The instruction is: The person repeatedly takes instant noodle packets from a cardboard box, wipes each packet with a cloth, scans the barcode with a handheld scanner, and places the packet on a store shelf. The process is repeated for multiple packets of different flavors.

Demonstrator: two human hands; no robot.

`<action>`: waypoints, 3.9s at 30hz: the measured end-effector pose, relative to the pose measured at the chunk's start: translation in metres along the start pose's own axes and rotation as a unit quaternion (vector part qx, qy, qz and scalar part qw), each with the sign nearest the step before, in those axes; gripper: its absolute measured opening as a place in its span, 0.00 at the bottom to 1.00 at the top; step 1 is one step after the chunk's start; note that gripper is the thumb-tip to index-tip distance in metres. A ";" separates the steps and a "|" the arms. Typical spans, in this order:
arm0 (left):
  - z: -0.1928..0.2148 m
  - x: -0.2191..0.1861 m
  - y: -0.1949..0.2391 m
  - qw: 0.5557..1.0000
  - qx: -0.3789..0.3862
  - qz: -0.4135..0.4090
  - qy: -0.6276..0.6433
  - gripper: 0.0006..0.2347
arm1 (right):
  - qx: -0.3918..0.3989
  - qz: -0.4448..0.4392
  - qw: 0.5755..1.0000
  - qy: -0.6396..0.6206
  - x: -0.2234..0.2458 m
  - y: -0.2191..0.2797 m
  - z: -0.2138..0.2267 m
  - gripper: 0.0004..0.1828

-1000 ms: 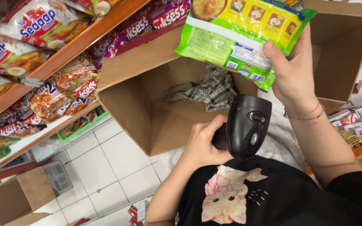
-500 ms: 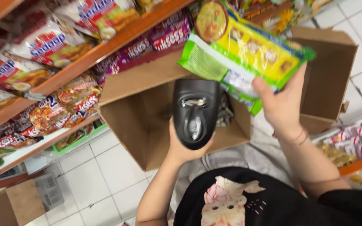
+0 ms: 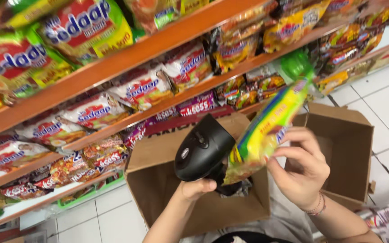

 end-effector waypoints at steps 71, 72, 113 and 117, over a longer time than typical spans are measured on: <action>0.054 -0.328 0.079 0.704 -0.304 -0.335 -0.547 0.32 | 0.150 0.358 0.889 0.242 0.143 -0.281 -0.272 0.30; 0.055 -0.329 0.080 0.694 -0.318 -0.330 -0.556 0.32 | 0.150 0.365 0.888 0.237 0.144 -0.281 -0.276 0.31; 0.105 -0.372 0.049 0.789 -0.169 -0.382 -0.451 0.40 | 0.028 0.593 0.683 0.426 0.109 -0.339 -0.312 0.16; 0.110 -0.354 0.042 0.875 -0.260 -0.385 -0.137 0.23 | 0.027 0.630 0.654 0.418 0.115 -0.335 -0.307 0.17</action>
Point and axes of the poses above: each hand's wrist, its own y-axis away from the middle knuckle, its own z-axis out of the back of the hand, x = y × z, the point moved 1 cm from there along -y, towards the middle knuckle, and after that the axes turned 11 degrees about x, right-handed, at the moved point
